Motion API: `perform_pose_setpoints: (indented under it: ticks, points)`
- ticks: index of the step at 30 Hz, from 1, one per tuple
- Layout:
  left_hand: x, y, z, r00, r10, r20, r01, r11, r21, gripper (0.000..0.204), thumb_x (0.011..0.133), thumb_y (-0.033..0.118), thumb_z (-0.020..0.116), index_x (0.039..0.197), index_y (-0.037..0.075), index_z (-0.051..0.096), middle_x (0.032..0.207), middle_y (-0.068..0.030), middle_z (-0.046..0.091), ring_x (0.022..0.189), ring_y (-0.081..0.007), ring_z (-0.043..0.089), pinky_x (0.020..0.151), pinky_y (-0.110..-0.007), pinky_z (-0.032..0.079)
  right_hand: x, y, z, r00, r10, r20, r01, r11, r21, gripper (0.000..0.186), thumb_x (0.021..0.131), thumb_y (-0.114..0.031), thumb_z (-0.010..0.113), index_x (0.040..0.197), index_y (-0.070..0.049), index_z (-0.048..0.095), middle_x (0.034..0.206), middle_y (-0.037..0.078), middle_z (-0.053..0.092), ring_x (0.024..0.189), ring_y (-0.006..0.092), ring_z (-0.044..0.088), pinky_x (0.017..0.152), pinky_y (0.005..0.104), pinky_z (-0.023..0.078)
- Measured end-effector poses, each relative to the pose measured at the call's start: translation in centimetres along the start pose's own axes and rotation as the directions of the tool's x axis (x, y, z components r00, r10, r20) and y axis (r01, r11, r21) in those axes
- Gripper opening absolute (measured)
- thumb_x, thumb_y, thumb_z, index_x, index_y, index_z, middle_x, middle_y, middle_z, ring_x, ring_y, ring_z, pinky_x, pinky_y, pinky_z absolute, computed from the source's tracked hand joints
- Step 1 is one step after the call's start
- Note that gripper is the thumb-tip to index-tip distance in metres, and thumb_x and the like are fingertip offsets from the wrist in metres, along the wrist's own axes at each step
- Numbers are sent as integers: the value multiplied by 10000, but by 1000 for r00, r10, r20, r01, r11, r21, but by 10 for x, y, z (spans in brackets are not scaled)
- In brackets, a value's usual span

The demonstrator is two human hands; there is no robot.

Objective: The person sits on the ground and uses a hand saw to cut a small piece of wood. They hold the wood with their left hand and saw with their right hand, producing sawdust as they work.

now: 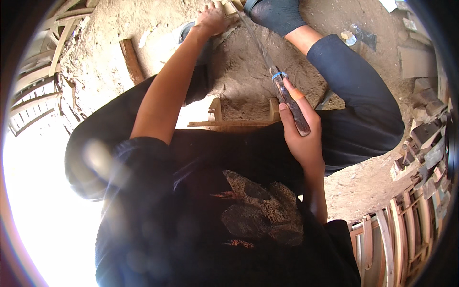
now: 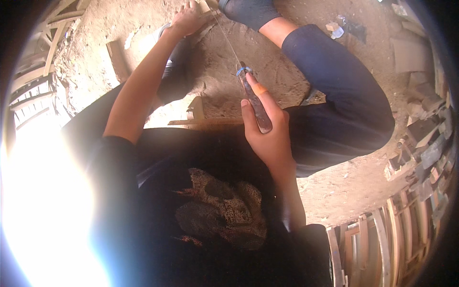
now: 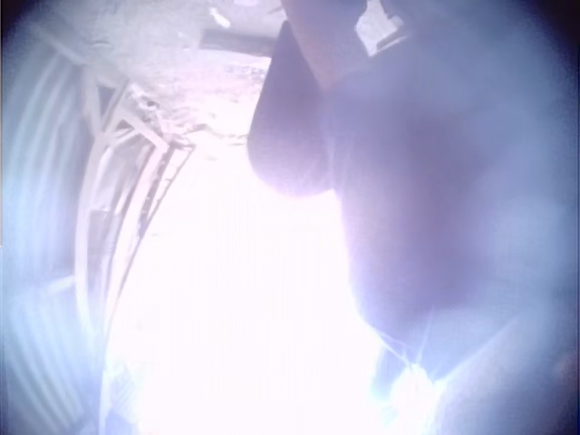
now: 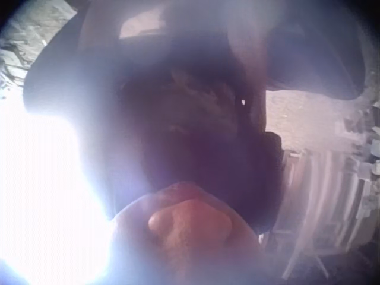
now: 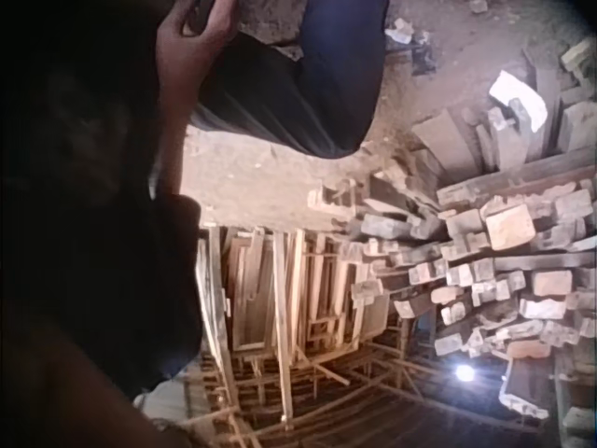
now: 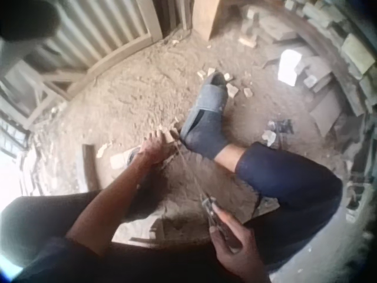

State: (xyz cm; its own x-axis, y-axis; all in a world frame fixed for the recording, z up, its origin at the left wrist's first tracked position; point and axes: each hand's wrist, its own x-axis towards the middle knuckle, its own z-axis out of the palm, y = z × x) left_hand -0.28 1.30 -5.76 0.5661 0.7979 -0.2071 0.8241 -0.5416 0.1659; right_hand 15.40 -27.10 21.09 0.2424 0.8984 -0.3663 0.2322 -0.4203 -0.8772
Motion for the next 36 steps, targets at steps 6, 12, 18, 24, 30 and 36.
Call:
perform_pose_setpoints:
  ticks: [6,12,18,24,30,36]
  points:
    - [-2,-32,35,989,27,-147,-15,996,84,916,846,715,547,1296,-78,458,1200,-249,545,1029,-418,590,844,-512,510,-46,-11,-13,998,-56,-42,53,996,-73,437,942,-31,603,1376,-50,560,1130,212,690,1016,176,701,833,296,516]
    - [-4,-32,34,993,61,-98,-57,997,50,918,909,694,463,1389,-87,418,1314,-308,499,1077,-451,573,893,-539,494,-3,-17,2,997,64,33,-63,997,-36,437,941,-21,584,1376,-52,561,1198,213,681,1094,269,688,894,316,509]
    - [4,-32,54,995,93,-46,-79,966,246,1045,842,770,500,1383,-117,381,1312,-309,520,1107,-458,567,954,-521,469,-23,-22,-22,997,-76,12,77,994,-78,431,943,-9,584,1373,-35,559,1182,213,688,1077,238,693,873,302,510]
    - [1,-12,16,998,-17,59,17,1000,5,1091,777,806,561,1348,-111,407,1269,-279,543,1134,-440,563,953,-526,468,-22,-30,-10,999,-42,7,43,994,-100,454,931,-10,606,1380,-12,541,1175,228,685,1089,231,685,899,288,498]
    - [1,-24,22,993,-83,79,89,993,-83,1141,742,834,568,1404,-71,356,1343,-282,483,1191,-419,526,997,-528,435,-2,-27,-10,997,21,76,-15,997,-79,457,934,0,590,1387,-2,532,1216,227,671,1151,228,653,954,294,474]
    - [6,-30,41,999,-46,-13,47,997,65,1128,772,830,531,1436,-60,331,1408,-266,445,1208,-421,511,1007,-551,420,-26,-38,-37,995,-35,89,50,985,-163,439,933,-2,594,1369,11,546,1247,214,664,1188,231,638,979,308,466]
